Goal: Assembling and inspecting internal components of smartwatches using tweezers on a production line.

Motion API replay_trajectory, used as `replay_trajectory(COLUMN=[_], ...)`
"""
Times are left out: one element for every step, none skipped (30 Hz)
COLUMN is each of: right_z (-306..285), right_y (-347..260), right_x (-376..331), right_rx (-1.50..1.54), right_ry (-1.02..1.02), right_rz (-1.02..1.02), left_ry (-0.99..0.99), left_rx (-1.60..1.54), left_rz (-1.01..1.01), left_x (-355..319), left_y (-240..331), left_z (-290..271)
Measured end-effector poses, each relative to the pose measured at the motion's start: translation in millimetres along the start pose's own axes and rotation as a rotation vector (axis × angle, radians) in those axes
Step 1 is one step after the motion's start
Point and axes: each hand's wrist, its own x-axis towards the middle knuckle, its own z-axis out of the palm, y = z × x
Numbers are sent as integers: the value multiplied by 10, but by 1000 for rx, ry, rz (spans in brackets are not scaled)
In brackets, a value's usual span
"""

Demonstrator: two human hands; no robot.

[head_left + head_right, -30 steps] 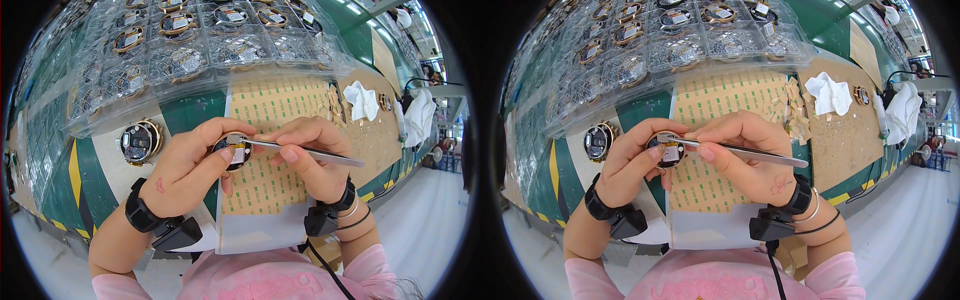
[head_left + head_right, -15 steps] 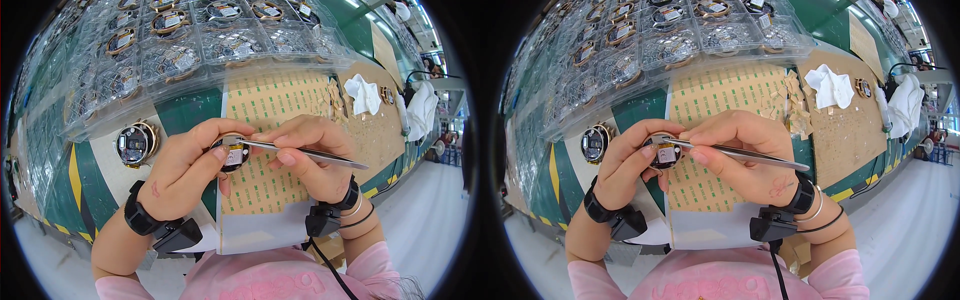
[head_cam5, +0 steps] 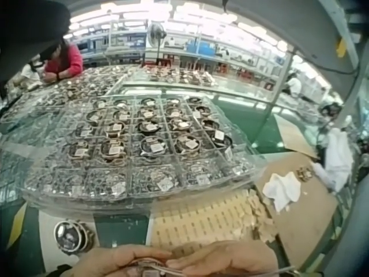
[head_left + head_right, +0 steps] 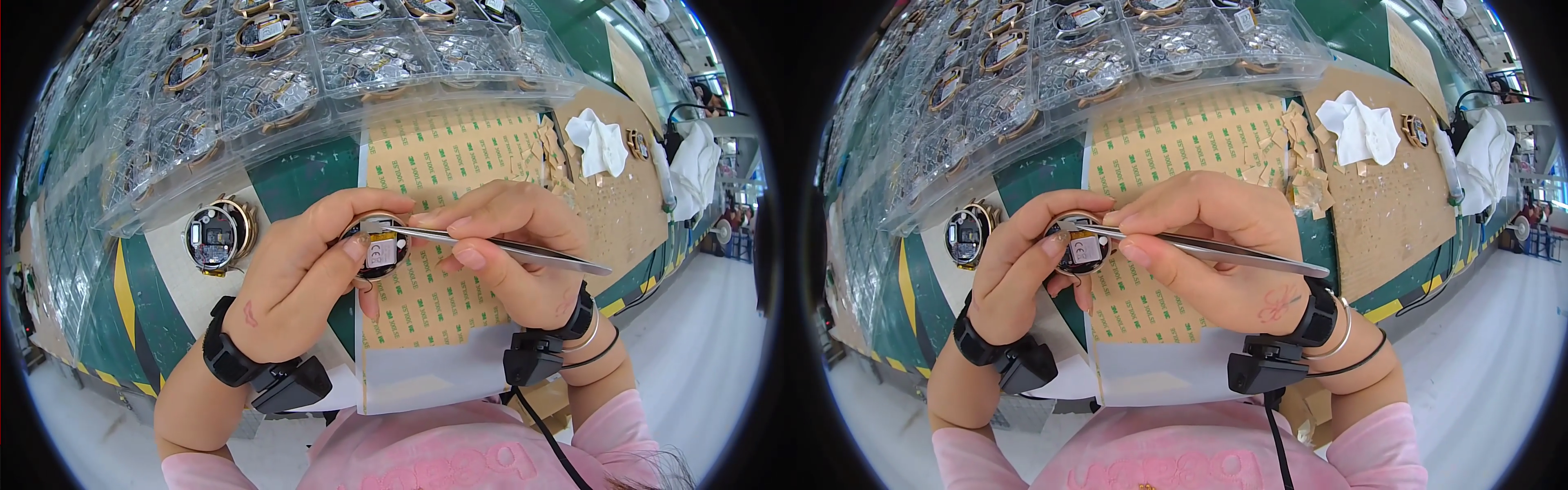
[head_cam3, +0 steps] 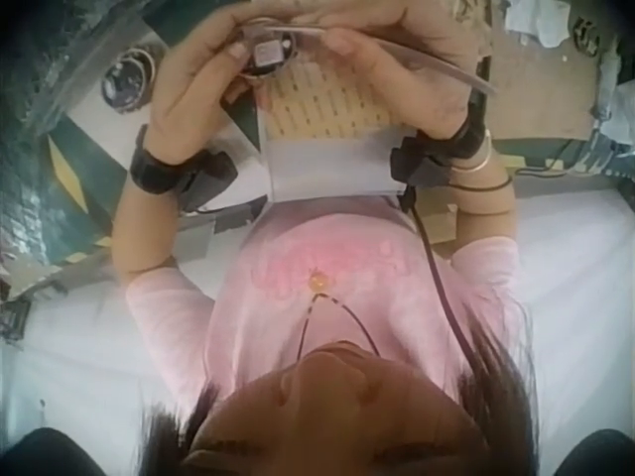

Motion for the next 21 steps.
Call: replay_trajectory(right_z=[-3,-6,-8,-13,-17,-18,-16,-14,-12,-11,-11,-11,-12,-13,-14,-14,-15,-16,-18,-20,-21], right_y=[-1,3,8,11,14,15,15,14,14,12,8,3,-1,-3,-4,-5,-6,-11,-18,-23,-24], right_x=[0,1,2,3,2,2,3,4,4,2,0,-1,-2,-3,-3,-2,-2,-2,-2,-2,-3], right_rx=[-8,-6,-13,-21,-29,-28,-30,-33,-35,-34,-44,-53,-63,-62,-79,-96,-113,-112,-124,-136,-148], right_ry=[-4,-1,-7,-14,-21,-19,-19,-19,-20,-19,-20,-22,-23,-22,-24,-25,-27,-27,-27,-28,-28], right_rz=[-4,-3,-11,-19,-28,-27,-35,-42,-49,-49,-47,-45,-42,-42,-48,-54,-61,-60,-58,-56,-54], left_ry=[7,14,21,19,19,19,19,18,15,12,9,9,13,18,22,21,20,19,18,17,15], left_rx=[0,0,-1,0,-6,-11,-16,-16,-14,-12,-11,-10,-10,-9,-9,-9,-7,-5,-3,-3,6], left_rz=[5,11,17,15,17,19,21,20,26,32,38,37,44,51,57,57,60,63,65,64,67], left_x=[0,-1,-2,-1,-1,0,1,3,3,3,3,3,2,2,2,1,-1,-2,-3,-3,-2], left_y=[-3,-5,-8,-12,-16,-21,-25,-28,-31,-35,-38,-42,-46,-52,-55,-57,-59,-61,-63,-65,-66], left_z=[4,8,10,11,12,11,10,9,6,4,3,5,8,11,13,12,10,8,6,3,0])
